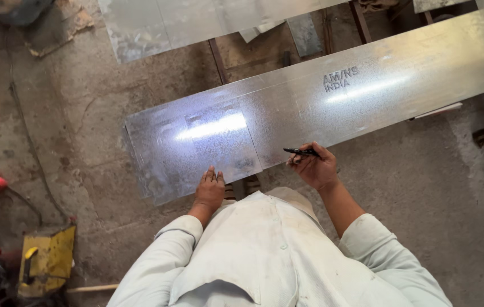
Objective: The person uses a black marker to draw straight vertical lines on a large, flat metal sheet. They hold the sheet steady with their left hand while drawing with their right hand, creating a grid pattern across the surface.
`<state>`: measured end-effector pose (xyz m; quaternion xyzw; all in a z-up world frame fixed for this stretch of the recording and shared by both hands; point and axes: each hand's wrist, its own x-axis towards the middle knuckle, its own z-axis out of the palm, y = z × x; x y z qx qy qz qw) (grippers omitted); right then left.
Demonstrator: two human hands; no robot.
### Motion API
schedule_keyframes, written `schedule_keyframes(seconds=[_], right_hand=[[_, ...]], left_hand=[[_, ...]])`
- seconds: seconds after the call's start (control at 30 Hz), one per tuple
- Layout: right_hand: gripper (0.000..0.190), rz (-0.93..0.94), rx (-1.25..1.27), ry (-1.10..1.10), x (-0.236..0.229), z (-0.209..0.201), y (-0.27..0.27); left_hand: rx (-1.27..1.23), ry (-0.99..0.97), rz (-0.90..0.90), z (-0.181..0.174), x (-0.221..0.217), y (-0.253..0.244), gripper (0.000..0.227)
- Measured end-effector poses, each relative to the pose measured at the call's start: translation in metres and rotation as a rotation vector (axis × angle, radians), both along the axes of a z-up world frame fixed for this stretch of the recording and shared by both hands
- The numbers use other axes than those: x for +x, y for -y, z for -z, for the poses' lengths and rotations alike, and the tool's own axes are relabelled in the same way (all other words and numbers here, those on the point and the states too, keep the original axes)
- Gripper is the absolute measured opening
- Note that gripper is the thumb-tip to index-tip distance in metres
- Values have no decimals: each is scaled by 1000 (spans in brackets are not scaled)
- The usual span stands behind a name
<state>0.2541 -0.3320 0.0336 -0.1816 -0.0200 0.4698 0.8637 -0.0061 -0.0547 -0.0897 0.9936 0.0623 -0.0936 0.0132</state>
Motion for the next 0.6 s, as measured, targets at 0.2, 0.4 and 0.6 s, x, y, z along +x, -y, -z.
schedule_keyframes(seconds=[0.2,0.4,0.6], right_hand=[[41,-68,-318,160,23,4,12],[41,-131,-838,726,52,15,36],[44,-416,-1257,1314,76,1,76]], left_hand=[[-90,-26,-34,-24,-2,17,45],[-159,35,-3,-74,34,67,45],[-89,-90,116,-69,101,138,47]])
